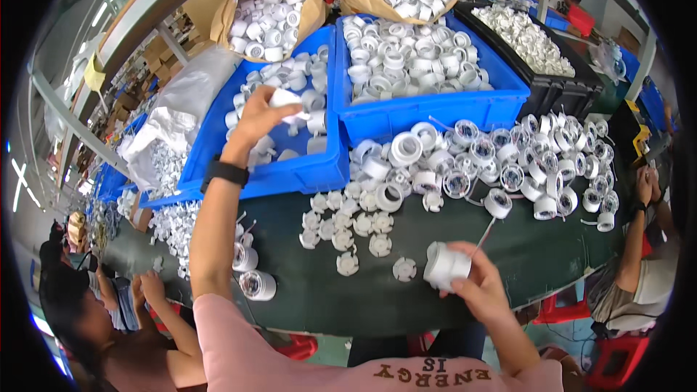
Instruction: Assembling and sorting small white plastic components on a factory production line.
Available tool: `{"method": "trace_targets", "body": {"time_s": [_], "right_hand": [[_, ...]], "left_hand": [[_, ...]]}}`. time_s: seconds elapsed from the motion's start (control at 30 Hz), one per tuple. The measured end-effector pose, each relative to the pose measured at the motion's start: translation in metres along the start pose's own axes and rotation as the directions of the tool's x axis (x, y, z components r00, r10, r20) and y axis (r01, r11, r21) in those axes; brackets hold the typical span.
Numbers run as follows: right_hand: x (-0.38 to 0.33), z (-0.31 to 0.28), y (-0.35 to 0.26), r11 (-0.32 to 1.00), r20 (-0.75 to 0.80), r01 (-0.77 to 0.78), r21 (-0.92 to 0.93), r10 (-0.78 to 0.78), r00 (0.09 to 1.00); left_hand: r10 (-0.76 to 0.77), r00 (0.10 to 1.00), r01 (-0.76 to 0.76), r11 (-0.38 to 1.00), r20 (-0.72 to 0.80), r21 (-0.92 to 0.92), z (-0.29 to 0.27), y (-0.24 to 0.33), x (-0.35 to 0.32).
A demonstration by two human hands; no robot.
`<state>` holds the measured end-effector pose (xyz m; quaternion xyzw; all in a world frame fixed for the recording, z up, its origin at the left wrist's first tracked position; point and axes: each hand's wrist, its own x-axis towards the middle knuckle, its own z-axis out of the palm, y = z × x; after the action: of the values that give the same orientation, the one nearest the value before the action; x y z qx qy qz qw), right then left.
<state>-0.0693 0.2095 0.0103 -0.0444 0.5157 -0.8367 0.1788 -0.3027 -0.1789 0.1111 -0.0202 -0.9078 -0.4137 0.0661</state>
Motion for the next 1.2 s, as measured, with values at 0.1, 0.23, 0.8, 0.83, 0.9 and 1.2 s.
{"method": "trace_targets", "body": {"time_s": [0.1,0.23,0.8,0.83,0.9,1.2], "right_hand": [[0.001,0.012,-0.020,0.977,-0.010,0.183,-0.108,-0.185,0.983],[-0.005,0.039,-0.031,0.961,0.196,0.268,-0.064,-0.251,0.948],[-0.056,0.043,-0.005,0.415,0.498,0.647,-0.640,-0.417,0.760],[-0.057,0.043,-0.005,0.408,0.499,0.646,-0.645,-0.416,0.761],[-0.056,0.042,-0.003,0.394,0.497,0.644,-0.656,-0.416,0.761],[-0.048,0.027,0.012,0.365,0.238,0.460,-0.810,-0.511,0.826]], "left_hand": [[0.125,0.969,-0.042,0.933,0.213,-0.357,0.030,0.061,-0.094],[0.056,0.926,0.206,0.757,0.375,-0.621,0.079,0.082,-0.220],[-0.079,0.957,0.274,0.552,0.278,-0.788,0.163,0.092,-0.324],[-0.072,0.961,0.262,0.545,0.266,-0.796,0.166,0.092,-0.324],[-0.099,0.952,0.296,0.535,0.289,-0.791,0.169,0.093,-0.324],[-0.037,0.979,0.179,0.611,0.199,-0.771,0.176,0.082,-0.329]]}}
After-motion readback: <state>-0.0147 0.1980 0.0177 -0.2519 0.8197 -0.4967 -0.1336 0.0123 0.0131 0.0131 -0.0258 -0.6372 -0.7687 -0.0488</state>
